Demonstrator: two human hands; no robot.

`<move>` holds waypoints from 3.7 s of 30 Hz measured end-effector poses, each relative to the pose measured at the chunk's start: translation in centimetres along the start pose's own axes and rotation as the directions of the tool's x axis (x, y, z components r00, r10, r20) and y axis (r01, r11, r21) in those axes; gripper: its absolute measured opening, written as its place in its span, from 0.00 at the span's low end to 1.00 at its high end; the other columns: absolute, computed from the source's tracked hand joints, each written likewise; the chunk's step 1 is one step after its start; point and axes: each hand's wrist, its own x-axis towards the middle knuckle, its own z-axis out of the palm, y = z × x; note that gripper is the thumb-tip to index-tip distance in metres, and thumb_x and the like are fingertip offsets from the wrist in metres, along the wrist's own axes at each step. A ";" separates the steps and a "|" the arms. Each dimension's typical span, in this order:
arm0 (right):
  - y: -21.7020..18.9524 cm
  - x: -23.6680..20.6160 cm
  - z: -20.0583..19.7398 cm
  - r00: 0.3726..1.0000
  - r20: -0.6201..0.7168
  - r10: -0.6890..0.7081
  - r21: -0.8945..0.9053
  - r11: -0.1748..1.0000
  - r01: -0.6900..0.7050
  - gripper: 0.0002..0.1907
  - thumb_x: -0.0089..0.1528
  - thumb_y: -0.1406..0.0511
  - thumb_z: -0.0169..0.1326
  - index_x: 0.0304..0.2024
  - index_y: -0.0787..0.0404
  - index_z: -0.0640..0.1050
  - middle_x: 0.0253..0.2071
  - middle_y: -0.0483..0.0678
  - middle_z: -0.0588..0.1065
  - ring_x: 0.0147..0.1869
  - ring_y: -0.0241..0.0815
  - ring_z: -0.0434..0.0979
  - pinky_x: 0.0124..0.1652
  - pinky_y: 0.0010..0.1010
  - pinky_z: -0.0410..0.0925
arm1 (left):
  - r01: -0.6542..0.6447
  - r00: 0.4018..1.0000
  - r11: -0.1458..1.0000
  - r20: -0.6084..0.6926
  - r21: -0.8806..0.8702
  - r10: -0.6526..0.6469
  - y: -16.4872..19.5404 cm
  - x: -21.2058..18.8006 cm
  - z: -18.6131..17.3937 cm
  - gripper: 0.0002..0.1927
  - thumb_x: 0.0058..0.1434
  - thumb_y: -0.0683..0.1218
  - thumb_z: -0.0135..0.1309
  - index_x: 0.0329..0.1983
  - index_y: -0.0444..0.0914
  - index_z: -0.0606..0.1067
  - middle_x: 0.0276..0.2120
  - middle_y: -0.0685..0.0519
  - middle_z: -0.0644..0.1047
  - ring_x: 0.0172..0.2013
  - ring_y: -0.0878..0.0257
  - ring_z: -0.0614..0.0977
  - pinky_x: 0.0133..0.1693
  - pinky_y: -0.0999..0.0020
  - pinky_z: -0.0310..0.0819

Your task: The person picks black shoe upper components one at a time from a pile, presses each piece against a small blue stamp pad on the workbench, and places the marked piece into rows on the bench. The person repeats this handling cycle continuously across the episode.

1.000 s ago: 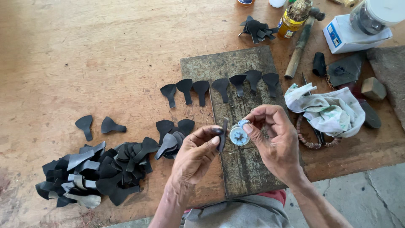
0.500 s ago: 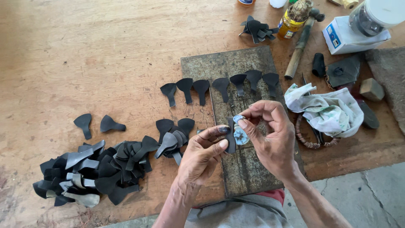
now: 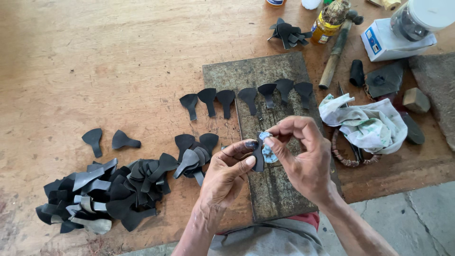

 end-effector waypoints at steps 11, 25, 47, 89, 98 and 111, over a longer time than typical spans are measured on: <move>-0.4 -0.8 -0.2 0.995 0.008 0.104 0.002 0.995 -0.104 0.17 0.63 0.63 0.63 0.48 0.62 0.72 0.41 0.49 0.81 0.45 0.36 0.83 0.45 0.27 0.79 | -0.014 1.000 0.999 0.027 -0.045 0.016 -0.3 0.4 -0.6 0.18 0.60 0.33 0.60 0.55 0.28 0.77 0.45 0.44 0.82 0.44 0.60 0.83 0.48 0.65 0.81; -0.3 -1.3 -0.7 0.985 0.130 0.111 -0.095 0.991 -0.099 0.15 0.61 0.61 0.63 0.46 0.58 0.75 0.40 0.46 0.82 0.43 0.35 0.84 0.45 0.28 0.80 | -0.086 0.994 0.995 0.068 -0.057 0.090 0.0 0.6 -0.6 0.17 0.62 0.32 0.60 0.54 0.28 0.77 0.45 0.44 0.82 0.44 0.61 0.83 0.47 0.68 0.80; -0.3 -0.8 -0.7 0.990 0.092 0.105 -0.065 0.993 -0.099 0.13 0.62 0.62 0.63 0.44 0.60 0.76 0.40 0.47 0.81 0.42 0.34 0.83 0.43 0.26 0.80 | -0.096 0.995 0.992 -0.032 -0.083 0.094 -0.4 1.3 -0.3 0.16 0.62 0.31 0.57 0.54 0.29 0.77 0.45 0.45 0.82 0.44 0.61 0.83 0.48 0.67 0.79; 0.0 -0.7 -0.3 1.000 0.026 0.004 0.014 1.000 -0.004 0.15 0.64 0.62 0.62 0.47 0.61 0.72 0.42 0.50 0.81 0.44 0.37 0.84 0.44 0.27 0.81 | 0.032 0.999 0.974 -0.014 -0.223 -0.036 0.0 1.0 0.6 0.17 0.63 0.34 0.58 0.53 0.35 0.70 0.42 0.47 0.79 0.40 0.61 0.83 0.41 0.69 0.82; 0.1 -2.4 0.5 0.998 0.032 -0.048 0.011 0.999 0.048 0.13 0.64 0.63 0.62 0.45 0.60 0.73 0.41 0.49 0.81 0.42 0.36 0.84 0.41 0.24 0.80 | 0.001 0.999 0.955 -0.045 -0.298 -0.015 0.2 1.2 0.4 0.12 0.63 0.36 0.58 0.47 0.38 0.71 0.41 0.50 0.79 0.40 0.61 0.82 0.42 0.67 0.80; -0.8 -1.8 0.6 1.000 -0.008 0.007 0.122 0.993 -0.006 0.14 0.65 0.66 0.61 0.48 0.63 0.71 0.44 0.52 0.80 0.49 0.38 0.83 0.48 0.27 0.78 | -0.008 1.000 0.971 -0.026 -0.237 0.002 0.4 0.8 0.6 0.16 0.60 0.35 0.60 0.49 0.38 0.72 0.41 0.50 0.79 0.42 0.61 0.82 0.44 0.65 0.80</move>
